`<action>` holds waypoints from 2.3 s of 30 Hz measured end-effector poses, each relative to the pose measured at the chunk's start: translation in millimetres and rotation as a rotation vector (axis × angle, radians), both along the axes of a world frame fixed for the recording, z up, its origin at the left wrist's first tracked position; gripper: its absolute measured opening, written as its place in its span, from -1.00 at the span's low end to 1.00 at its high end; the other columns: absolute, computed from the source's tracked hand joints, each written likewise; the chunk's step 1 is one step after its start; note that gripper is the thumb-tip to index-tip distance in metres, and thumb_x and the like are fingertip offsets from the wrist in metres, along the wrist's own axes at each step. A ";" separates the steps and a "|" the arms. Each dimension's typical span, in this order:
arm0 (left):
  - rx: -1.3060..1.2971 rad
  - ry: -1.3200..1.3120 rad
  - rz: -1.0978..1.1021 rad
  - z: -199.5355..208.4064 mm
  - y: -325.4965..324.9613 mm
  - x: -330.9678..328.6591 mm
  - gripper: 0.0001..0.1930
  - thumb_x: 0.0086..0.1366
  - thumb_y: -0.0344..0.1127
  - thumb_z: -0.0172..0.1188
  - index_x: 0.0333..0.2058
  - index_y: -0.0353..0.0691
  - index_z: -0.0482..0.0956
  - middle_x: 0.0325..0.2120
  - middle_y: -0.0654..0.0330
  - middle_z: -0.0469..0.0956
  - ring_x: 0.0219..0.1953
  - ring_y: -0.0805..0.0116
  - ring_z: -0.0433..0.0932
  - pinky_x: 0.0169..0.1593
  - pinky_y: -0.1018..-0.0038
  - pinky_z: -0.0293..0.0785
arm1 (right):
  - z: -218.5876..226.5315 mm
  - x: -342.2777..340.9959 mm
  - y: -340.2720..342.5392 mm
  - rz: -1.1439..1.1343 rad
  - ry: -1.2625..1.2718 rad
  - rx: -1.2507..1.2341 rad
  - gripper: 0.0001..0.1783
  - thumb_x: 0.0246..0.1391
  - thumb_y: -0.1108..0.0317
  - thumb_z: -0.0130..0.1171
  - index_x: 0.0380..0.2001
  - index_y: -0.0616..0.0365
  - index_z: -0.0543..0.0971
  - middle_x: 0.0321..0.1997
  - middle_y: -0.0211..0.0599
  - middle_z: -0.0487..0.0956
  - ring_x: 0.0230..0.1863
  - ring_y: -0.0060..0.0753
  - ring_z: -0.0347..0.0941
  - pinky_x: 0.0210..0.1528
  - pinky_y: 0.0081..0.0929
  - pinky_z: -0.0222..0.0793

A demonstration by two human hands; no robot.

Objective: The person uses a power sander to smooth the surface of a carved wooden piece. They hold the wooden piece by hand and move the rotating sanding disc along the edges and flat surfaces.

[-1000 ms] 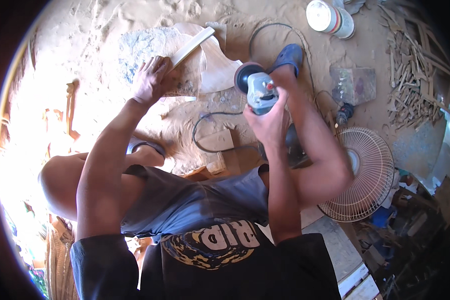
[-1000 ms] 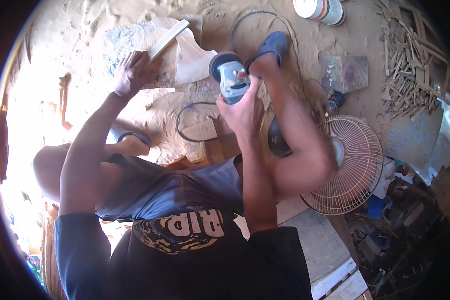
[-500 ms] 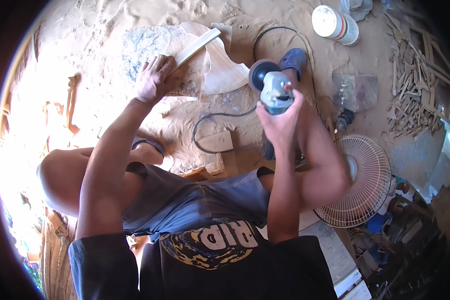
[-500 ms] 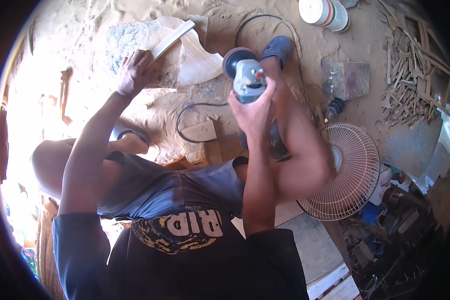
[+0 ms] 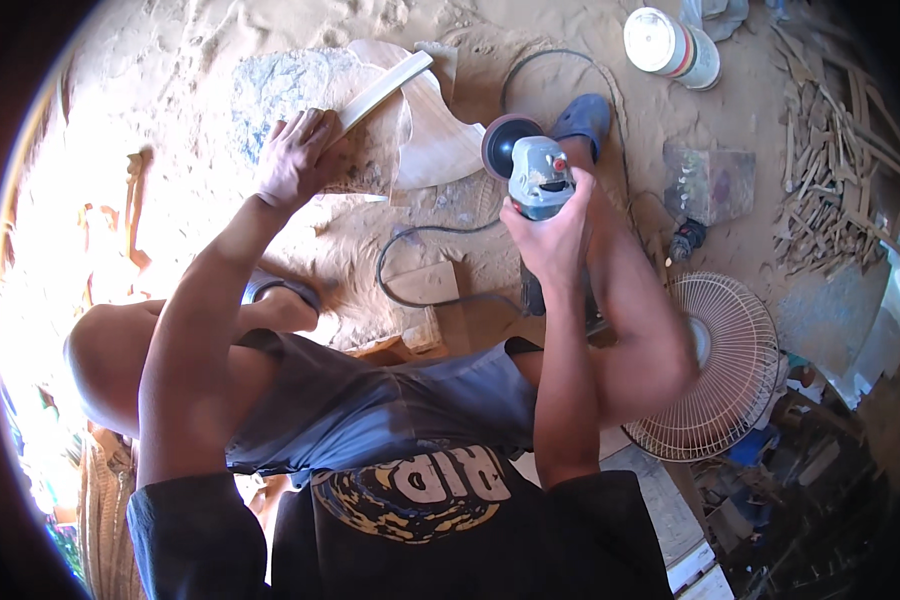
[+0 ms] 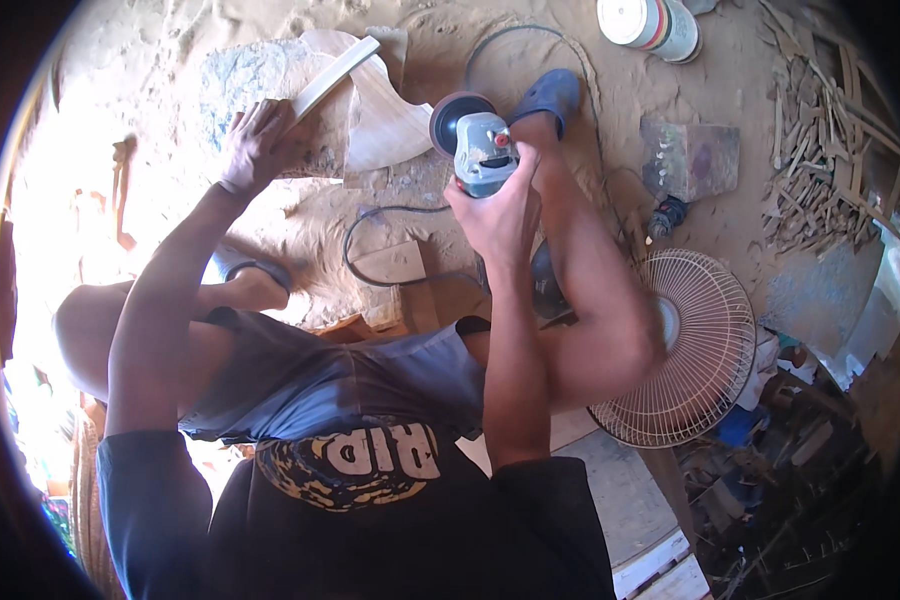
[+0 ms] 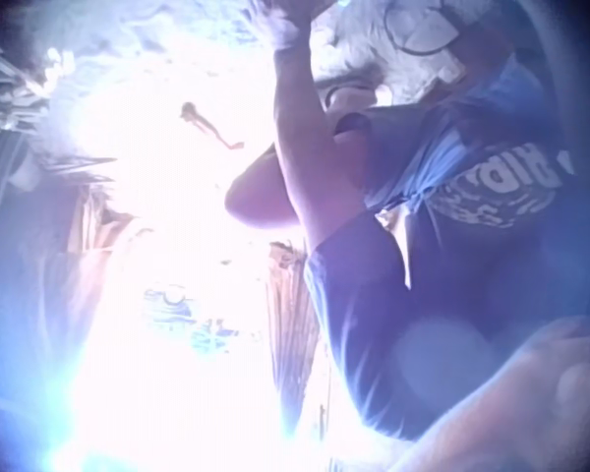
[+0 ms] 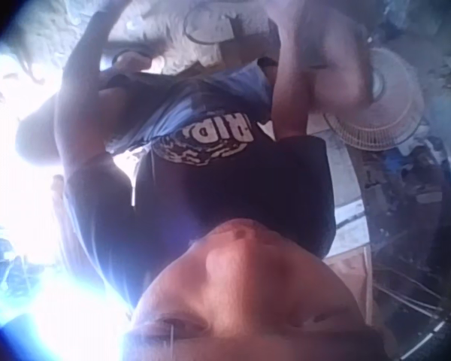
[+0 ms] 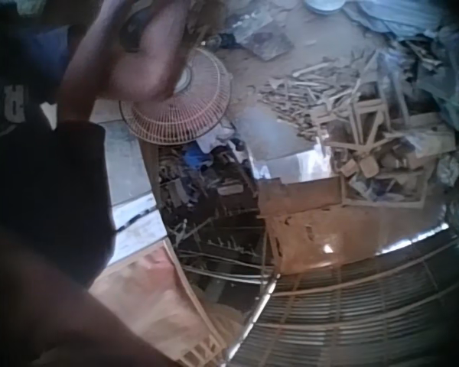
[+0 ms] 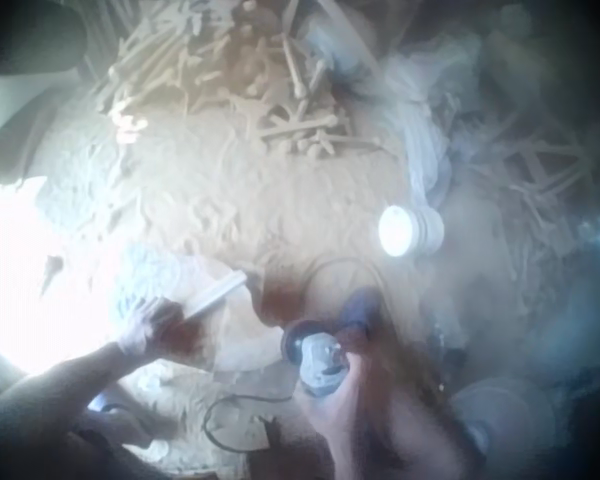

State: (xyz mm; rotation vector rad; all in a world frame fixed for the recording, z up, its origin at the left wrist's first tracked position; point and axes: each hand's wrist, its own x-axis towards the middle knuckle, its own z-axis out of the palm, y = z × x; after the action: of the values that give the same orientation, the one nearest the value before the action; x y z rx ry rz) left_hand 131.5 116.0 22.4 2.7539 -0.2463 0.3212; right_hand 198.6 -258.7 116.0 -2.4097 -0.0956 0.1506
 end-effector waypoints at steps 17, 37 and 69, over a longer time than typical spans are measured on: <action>-0.071 -0.043 0.083 -4.9 -8.9 8.0 -0.63 0.34 -0.26 0.41 0.05 -0.28 0.68 -0.06 0.06 0.65 -0.03 0.01 0.65 0.00 0.12 0.49 | 2.3 -1.9 6.3 -0.094 0.101 0.095 -0.12 -0.13 0.26 0.61 0.21 0.18 0.33 -0.13 0.00 0.72 -0.09 -0.10 0.73 0.05 -0.15 0.61; -0.273 0.153 0.119 22.0 -15.1 -29.3 -0.81 0.39 -0.26 0.34 -0.19 -0.20 0.56 -0.34 0.03 0.61 -0.36 -0.05 0.60 -0.30 0.11 0.55 | 70.7 14.7 23.6 -0.145 0.578 2.090 -0.26 0.23 -0.18 0.38 0.12 0.24 0.42 0.02 -0.23 0.52 -0.04 -0.26 0.48 0.09 -0.24 0.48; -1.280 0.561 0.940 -1.9 -189.2 -111.2 -0.68 0.36 -0.30 0.29 -0.05 -0.42 0.53 -0.19 -0.35 0.69 -0.03 -0.38 0.69 0.04 -0.03 0.58 | 35.5 -15.1 116.5 0.128 0.107 -0.280 0.24 0.04 0.00 0.53 0.54 0.41 0.05 0.24 0.47 0.56 0.27 0.40 0.55 0.29 0.02 0.48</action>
State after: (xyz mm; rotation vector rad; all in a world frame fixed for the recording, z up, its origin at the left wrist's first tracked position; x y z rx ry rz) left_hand 20.3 -73.2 20.5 1.3926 1.0385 -0.0970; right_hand 183.5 -142.2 151.5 -2.6682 -0.1906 0.3728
